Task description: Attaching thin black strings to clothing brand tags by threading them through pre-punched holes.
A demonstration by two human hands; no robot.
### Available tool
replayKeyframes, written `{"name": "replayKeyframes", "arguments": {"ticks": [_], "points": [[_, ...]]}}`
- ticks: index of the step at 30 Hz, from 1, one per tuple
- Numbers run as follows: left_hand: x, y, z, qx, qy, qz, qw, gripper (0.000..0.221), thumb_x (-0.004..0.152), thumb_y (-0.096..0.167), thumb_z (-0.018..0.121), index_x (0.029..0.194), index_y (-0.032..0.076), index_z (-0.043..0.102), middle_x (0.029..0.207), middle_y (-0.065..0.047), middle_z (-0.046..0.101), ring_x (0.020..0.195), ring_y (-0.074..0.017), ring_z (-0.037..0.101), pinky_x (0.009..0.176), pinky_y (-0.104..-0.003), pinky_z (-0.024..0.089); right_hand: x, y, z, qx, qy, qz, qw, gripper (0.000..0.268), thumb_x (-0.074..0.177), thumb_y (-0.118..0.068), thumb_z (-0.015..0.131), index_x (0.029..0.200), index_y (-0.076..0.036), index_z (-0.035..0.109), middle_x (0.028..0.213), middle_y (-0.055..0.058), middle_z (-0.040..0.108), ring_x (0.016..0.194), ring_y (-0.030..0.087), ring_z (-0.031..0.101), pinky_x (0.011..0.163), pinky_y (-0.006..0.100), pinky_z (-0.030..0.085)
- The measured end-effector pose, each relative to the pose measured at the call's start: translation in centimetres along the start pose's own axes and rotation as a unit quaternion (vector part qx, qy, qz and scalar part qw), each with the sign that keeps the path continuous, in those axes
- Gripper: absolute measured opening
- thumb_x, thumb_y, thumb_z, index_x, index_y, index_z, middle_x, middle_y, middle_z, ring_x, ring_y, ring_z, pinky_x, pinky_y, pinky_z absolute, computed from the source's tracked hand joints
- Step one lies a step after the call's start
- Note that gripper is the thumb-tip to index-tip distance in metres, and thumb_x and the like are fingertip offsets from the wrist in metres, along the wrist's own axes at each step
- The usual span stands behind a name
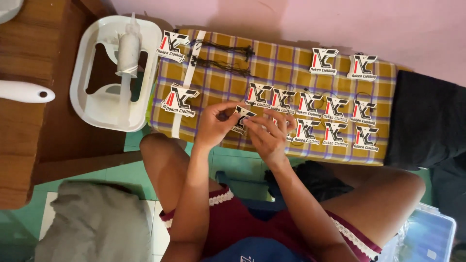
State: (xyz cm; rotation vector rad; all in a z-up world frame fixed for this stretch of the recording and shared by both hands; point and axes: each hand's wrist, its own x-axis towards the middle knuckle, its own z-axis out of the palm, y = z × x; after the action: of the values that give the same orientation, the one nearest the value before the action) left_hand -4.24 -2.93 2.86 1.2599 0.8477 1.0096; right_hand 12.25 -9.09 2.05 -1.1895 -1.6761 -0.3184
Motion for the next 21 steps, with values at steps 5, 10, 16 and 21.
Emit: {"name": "replayKeyframes", "arguments": {"ticks": [5, 10, 16, 21], "points": [[0.4, 0.2, 0.1, 0.004, -0.022, 0.044, 0.999, 0.028, 0.084, -0.003, 0.072, 0.109, 0.006, 0.081, 0.092, -0.009, 0.075, 0.081, -0.0114, 0.065, 0.073, -0.029, 0.057, -0.3, 0.2, 0.3, -0.075, 0.002, 0.037, 0.996, 0.01, 0.089, -0.017, 0.084, 0.089, -0.025, 0.079, 0.087, -0.009, 0.076, 0.106, 0.021, 0.067, 0.098, 0.044, 0.031], [0.2, 1.4, 0.4, 0.011, -0.029, 0.049, 0.998, 0.027, 0.085, -0.002, 0.073, 0.11, 0.005, 0.08, 0.092, -0.01, 0.074, 0.075, -0.0088, 0.057, 0.064, -0.024, 0.051, -0.8, 0.7, 0.4, -0.06, -0.005, 0.083, 0.995, 0.011, 0.089, -0.019, 0.086, 0.091, -0.023, 0.076, 0.087, -0.009, 0.077, 0.11, 0.021, 0.066, 0.101, 0.045, 0.029], [0.2, 0.6, 0.3, 0.018, -0.029, 0.065, 0.997, 0.027, 0.086, 0.0, 0.075, 0.111, 0.005, 0.08, 0.093, -0.008, 0.073, 0.074, -0.006, 0.053, 0.06, -0.02, 0.049, -0.1, 0.0, 0.3, -0.073, -0.017, 0.065, 0.995, 0.012, 0.089, -0.013, 0.082, 0.092, -0.024, 0.078, 0.092, -0.008, 0.077, 0.112, 0.021, 0.065, 0.103, 0.044, 0.026], [0.1, -1.1, 0.1, 0.009, -0.052, 0.045, 0.998, 0.029, 0.084, 0.005, 0.082, 0.113, 0.002, 0.078, 0.091, -0.011, 0.074, 0.067, -0.0088, 0.058, 0.056, -0.022, 0.051, -0.6, 0.3, 0.3, -0.062, -0.028, 0.068, 0.995, 0.013, 0.087, -0.012, 0.079, 0.091, -0.025, 0.079, 0.092, -0.01, 0.074, 0.111, 0.021, 0.063, 0.101, 0.045, 0.028]]}}
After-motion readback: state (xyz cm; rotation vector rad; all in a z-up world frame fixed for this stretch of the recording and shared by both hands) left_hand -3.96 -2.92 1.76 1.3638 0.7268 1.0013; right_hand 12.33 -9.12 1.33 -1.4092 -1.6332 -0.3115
